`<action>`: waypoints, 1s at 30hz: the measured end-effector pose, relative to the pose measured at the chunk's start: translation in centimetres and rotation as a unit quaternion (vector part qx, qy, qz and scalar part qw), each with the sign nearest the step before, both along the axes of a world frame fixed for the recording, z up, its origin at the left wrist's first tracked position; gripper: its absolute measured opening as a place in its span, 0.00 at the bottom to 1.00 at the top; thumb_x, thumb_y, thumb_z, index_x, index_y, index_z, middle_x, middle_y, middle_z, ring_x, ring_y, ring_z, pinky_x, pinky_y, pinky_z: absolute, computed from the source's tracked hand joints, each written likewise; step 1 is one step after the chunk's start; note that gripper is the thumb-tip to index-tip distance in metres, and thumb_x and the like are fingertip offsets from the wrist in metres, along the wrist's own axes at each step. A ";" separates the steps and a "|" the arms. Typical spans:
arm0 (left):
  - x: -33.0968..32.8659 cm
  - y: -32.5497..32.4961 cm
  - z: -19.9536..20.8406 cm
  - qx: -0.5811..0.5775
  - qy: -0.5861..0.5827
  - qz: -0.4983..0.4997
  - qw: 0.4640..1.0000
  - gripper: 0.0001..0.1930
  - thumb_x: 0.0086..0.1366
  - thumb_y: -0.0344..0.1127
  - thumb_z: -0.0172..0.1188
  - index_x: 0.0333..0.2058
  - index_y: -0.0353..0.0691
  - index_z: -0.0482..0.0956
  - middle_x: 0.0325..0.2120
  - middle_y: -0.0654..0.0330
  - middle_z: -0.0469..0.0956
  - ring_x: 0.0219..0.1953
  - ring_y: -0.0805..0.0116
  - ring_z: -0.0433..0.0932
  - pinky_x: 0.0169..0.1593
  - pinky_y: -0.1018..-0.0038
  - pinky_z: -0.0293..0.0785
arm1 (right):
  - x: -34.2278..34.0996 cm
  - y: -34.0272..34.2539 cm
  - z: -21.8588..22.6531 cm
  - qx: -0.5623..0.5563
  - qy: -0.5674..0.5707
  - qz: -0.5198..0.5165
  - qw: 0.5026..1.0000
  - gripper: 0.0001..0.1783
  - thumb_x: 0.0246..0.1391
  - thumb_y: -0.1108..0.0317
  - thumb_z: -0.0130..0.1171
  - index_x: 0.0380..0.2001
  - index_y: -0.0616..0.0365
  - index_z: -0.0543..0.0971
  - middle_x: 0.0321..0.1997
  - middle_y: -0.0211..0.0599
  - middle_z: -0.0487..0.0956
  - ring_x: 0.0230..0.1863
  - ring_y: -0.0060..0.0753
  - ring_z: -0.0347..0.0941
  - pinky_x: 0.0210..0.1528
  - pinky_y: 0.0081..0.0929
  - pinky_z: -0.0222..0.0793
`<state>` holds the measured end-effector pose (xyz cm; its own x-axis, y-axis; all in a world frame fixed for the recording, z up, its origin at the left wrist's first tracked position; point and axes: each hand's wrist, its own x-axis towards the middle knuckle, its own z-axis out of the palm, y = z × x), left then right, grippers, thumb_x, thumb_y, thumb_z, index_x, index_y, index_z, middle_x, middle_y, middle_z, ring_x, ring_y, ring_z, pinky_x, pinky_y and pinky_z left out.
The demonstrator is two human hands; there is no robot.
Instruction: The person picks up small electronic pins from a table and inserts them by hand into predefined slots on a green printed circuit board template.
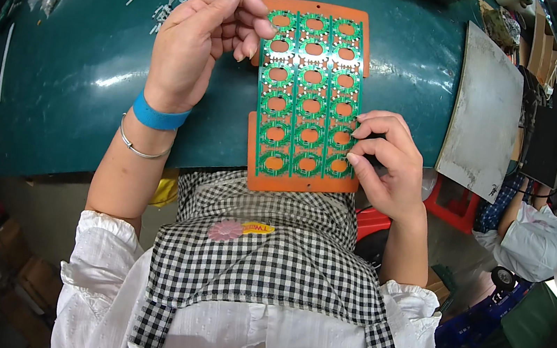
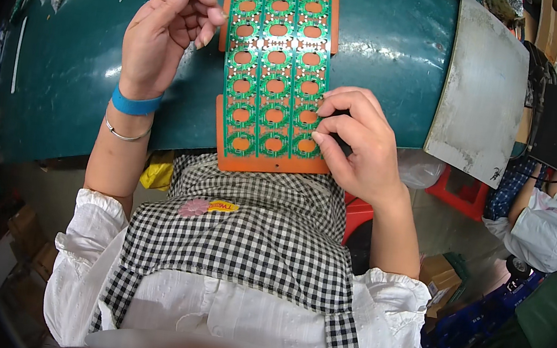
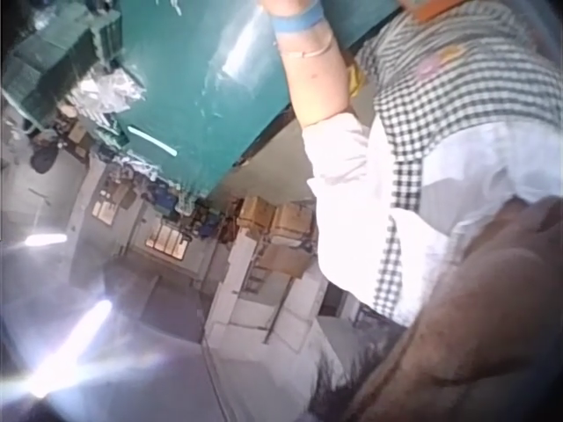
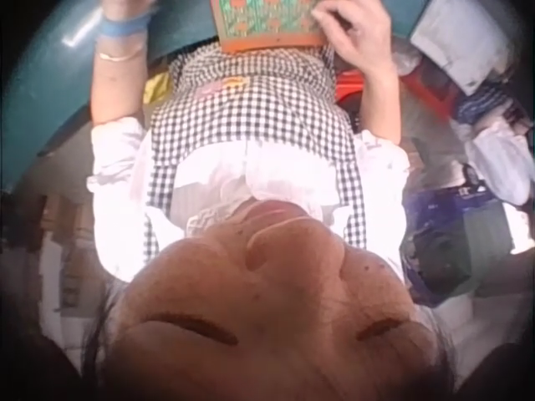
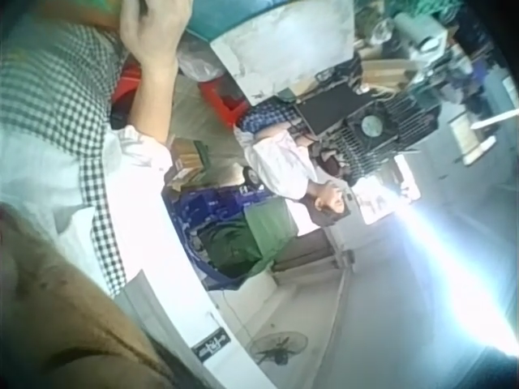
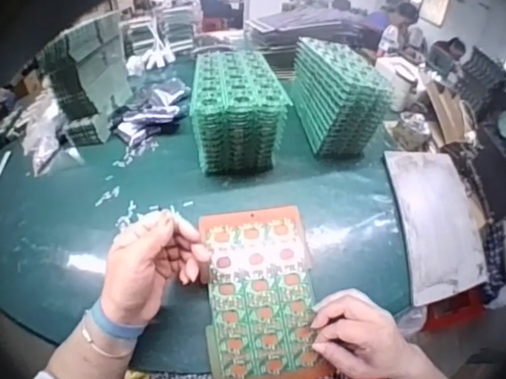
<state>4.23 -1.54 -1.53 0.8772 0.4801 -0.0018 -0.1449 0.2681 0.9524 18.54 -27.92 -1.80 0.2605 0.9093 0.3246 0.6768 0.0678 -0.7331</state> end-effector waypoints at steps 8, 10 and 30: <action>0.0 -0.1 0.0 0.002 0.001 -0.006 1.000 0.17 0.75 0.40 0.40 0.39 0.35 0.75 0.31 0.57 0.79 0.27 0.75 0.72 0.32 0.80 0.68 | -0.7 0.5 0.7 -0.009 -0.077 0.035 0.996 0.12 0.38 0.80 0.66 0.27 0.62 0.74 0.37 0.38 0.74 0.44 0.44 0.74 0.44 0.36 0.72; -0.1 -0.1 0.0 0.005 0.006 0.001 1.000 0.17 0.75 0.40 0.40 0.39 0.35 0.75 0.31 0.58 0.79 0.27 0.75 0.72 0.33 0.80 0.68 | -0.8 0.5 0.7 -0.017 -0.093 0.049 0.994 0.12 0.37 0.80 0.67 0.27 0.62 0.74 0.37 0.38 0.74 0.44 0.44 0.74 0.43 0.37 0.72; -9.7 -11.9 -3.8 -0.147 -0.012 -0.190 0.971 0.16 0.75 0.38 0.42 0.31 0.34 0.73 0.24 0.58 0.75 0.19 0.74 0.71 0.24 0.79 0.69 | 8.9 10.9 -1.2 -0.207 -0.053 -0.185 0.959 0.20 0.63 0.53 0.51 0.42 0.60 0.77 0.44 0.44 0.75 0.31 0.43 0.79 0.34 0.36 0.75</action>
